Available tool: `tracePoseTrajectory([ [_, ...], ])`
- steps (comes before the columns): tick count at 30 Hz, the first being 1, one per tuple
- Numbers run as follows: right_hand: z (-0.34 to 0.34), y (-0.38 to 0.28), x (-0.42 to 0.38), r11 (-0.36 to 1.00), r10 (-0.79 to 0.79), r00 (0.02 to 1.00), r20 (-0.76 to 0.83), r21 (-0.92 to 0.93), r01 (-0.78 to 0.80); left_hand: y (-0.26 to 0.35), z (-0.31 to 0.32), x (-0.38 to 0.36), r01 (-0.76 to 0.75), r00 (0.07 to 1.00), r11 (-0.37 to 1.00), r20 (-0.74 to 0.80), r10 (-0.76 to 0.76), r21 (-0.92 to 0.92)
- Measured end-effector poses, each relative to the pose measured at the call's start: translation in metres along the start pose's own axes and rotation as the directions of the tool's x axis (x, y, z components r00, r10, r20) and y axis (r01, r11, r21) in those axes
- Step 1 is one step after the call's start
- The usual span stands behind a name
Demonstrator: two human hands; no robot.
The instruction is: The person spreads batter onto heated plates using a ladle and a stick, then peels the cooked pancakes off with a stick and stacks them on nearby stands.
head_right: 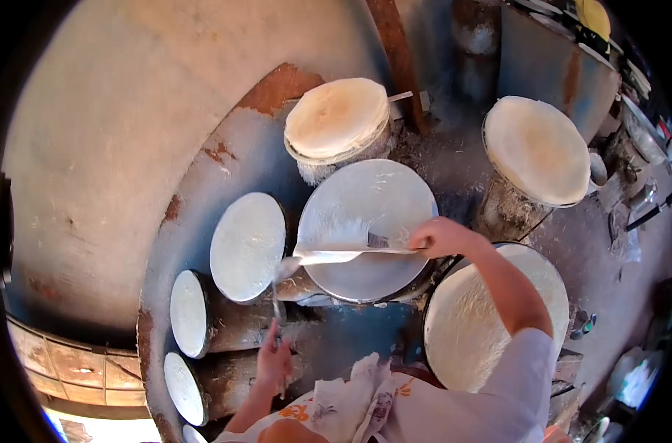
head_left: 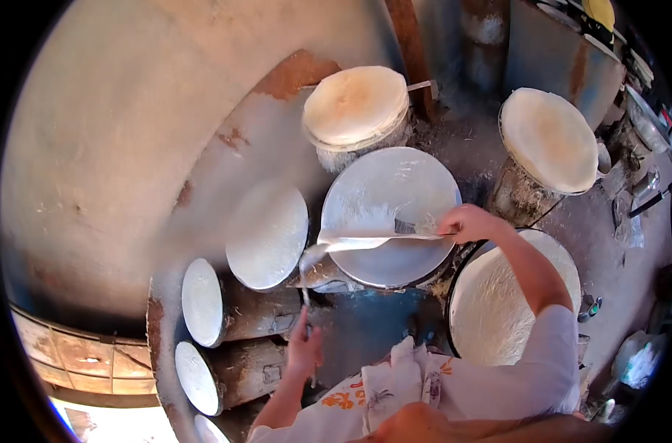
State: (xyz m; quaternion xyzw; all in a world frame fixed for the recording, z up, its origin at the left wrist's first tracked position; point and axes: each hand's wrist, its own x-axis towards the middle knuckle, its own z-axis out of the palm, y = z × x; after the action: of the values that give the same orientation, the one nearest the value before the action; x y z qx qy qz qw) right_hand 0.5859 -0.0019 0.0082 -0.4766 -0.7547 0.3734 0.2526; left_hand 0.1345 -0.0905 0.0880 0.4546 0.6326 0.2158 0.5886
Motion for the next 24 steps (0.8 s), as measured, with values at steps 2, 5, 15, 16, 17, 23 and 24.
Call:
tracePoseTrajectory([
  [2, -0.006, 0.003, -0.013, 0.995, 0.066, 0.997, -0.03, 0.072, -0.063, 0.011, 0.0, 0.019, 0.006, 1.0, 1.0, -0.024, -0.006, -0.003],
  [5, 0.038, 0.016, -0.013, 0.986, 0.041, 0.973, -0.229, 0.166, -0.002, -0.002, 0.03, 0.045, 0.013, 0.998, 1.0, -0.065, -0.013, 0.007],
  [15, 0.108, -0.038, -0.071, 0.949, -0.214, 0.871, -0.442, -0.306, 0.077, 0.008, 0.046, 0.027, -0.039, 0.951, 0.981, 0.294, 0.095, -0.191],
  [16, 0.123, -0.061, -0.086, 0.982, -0.083, 0.85, -0.52, -0.187, -0.018, 0.029, 0.03, 0.015, -0.093, 0.938, 0.974, 0.309, 0.155, -0.205],
  [17, 0.142, -0.088, -0.102, 0.993, 0.052, 0.822, -0.568, -0.056, -0.102, 0.051, 0.007, 0.003, -0.137, 0.926, 0.964, 0.315, 0.207, -0.229],
  [23, 0.296, -0.188, 0.084, 0.405, 0.623, 0.704, -0.341, 0.911, 0.083, 0.061, -0.054, 0.026, -0.229, 0.843, 0.802, 0.299, 0.446, -0.551],
  [24, 0.335, -0.159, 0.137, 0.455, 0.582, 0.696, -0.421, 0.877, 0.15, 0.056, -0.068, 0.031, -0.168, 0.823, 0.775, 0.346, 0.45, -0.609],
])
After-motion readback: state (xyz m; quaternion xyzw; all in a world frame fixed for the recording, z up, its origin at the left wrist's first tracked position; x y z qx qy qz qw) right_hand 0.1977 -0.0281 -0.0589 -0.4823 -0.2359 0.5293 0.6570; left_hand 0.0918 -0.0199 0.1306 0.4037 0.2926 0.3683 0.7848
